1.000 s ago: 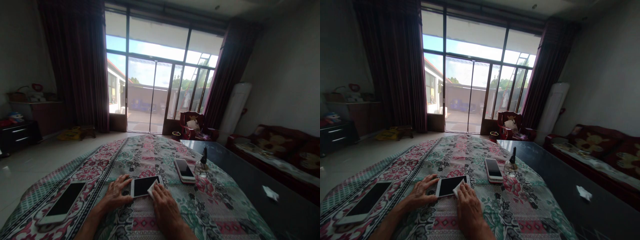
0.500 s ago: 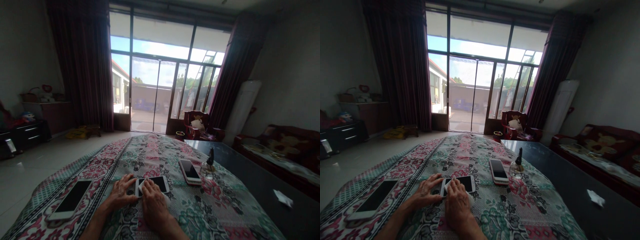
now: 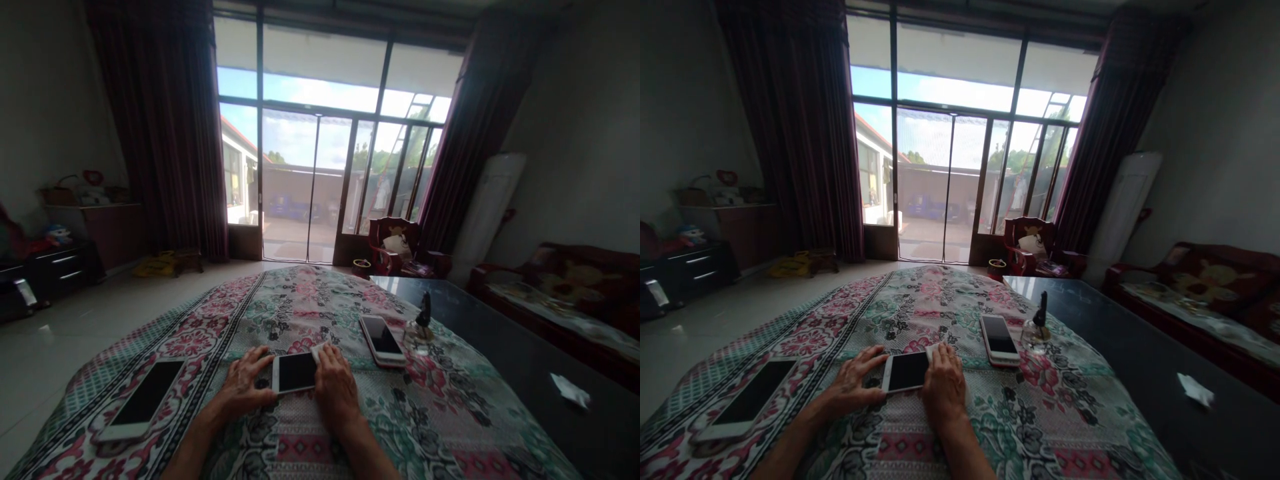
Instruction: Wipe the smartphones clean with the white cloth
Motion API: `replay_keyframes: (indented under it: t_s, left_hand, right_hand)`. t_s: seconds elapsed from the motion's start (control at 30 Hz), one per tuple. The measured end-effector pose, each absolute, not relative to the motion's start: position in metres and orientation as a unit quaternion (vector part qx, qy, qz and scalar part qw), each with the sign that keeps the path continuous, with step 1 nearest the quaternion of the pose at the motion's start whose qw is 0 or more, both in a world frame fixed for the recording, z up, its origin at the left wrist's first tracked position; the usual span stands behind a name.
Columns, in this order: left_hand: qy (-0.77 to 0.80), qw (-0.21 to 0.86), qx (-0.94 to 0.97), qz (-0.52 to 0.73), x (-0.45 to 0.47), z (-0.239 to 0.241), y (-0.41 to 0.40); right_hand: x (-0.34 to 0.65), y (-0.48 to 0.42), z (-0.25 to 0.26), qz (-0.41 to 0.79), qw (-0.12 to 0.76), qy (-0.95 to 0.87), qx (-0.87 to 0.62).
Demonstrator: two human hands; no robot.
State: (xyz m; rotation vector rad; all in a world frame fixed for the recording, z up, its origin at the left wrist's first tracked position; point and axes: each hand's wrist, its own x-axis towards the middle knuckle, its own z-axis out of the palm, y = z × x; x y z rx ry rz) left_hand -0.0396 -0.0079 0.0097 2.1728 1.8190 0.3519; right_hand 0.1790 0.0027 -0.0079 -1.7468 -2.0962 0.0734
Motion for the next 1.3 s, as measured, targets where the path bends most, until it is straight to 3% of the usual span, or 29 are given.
replay_keyframes:
  t_s: [0.43, 0.77, 1.3]
  left_hand:
    - [0.633, 0.132, 0.750, 0.137, -0.041, -0.001, -0.004]
    - [0.625, 0.133, 0.757, 0.137, -0.046, -0.006, -0.001]
    - [0.621, 0.141, 0.758, 0.142, -0.043, 0.000, -0.005]
  right_hand:
    - [0.136, -0.021, -0.011, 0.082, 0.242, -0.851, -0.459]
    - [0.182, 0.002, -0.004, 0.035, 0.209, -0.741, -0.638]
    - [0.211, -0.054, 0.000, 0.029, 0.188, -0.790, -0.583]
